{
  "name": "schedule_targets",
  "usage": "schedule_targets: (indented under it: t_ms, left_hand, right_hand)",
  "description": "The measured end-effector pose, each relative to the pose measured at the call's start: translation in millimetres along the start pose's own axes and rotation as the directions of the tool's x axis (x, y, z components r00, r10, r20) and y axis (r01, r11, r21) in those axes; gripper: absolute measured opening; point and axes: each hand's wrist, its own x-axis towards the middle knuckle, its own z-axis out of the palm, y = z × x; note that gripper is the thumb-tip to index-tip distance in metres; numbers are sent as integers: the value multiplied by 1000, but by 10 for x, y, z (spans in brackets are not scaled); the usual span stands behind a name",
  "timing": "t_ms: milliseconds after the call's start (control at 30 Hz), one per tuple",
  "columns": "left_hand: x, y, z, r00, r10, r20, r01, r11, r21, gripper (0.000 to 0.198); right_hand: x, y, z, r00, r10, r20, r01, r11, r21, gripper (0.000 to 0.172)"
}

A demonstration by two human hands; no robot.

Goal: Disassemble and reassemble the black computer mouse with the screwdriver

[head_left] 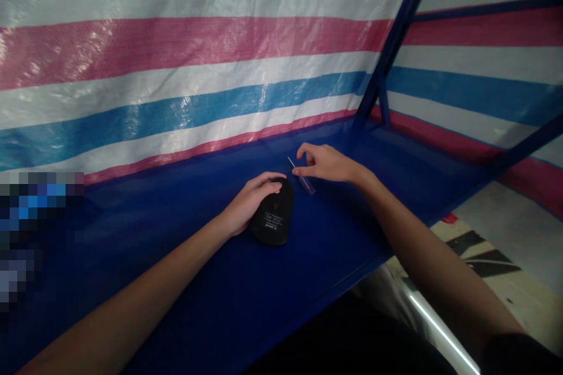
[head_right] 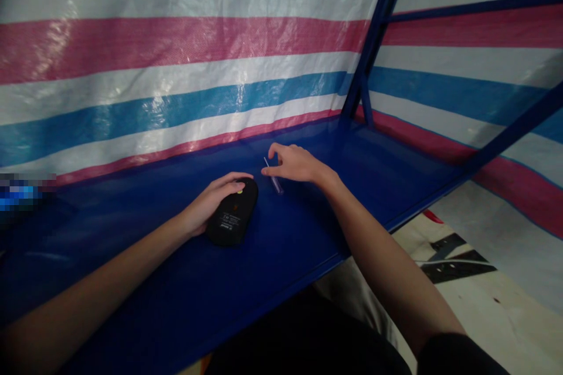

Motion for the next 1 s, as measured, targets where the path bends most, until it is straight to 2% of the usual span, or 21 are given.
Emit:
schedule_targets:
  t_ms: [67,100,200,333,433,567,667,767,1000]
  left_hand:
    - [1,0,0,1000,13,-13,-13,1000,4,31]
    - [1,0,0,1000,15,-15,-15,1000,5,31]
    - [-5,3,-1,1000,14,-16,-14,1000,8,31]
    - [-13,7,7,998,1,-60,-1,1000,1,32]
    - [-10,7,17,996,-33,-87,29,999,-42,37]
    - [-10,11,35,995,-33,-92,26,997,-74,39]
    - [-18,18,53,993,-19,-118,13,998,-56,33]
    - [-24,21,62,990,-29,-139,22,999,-48,29]
    - [-22,13,52,991,-42,-127,38,999,-31,27]
  right_hand:
    - [-3,50,9,989,36,146,-30,998,-46,52]
    - [-7,64,14,979,43,199,-36,998,-42,52]
    - [-20,61,11,970,36,239,-40,999,12,43]
    - [-43,3,-64,993,-15,121,-10,979,204,25]
    - [-70,-32,-145,1000,-25,-9,27,913,408,22]
    - [-123,-59,-213,997,-82,0,65,787,614,28]
    - [-150,-68,-214,992,-122,10,76,672,736,25]
    - [-156,-55,-212,993,-117,-32,98,618,780,17]
    - [-155,-41,-247,995,-45,-91,98,659,746,9]
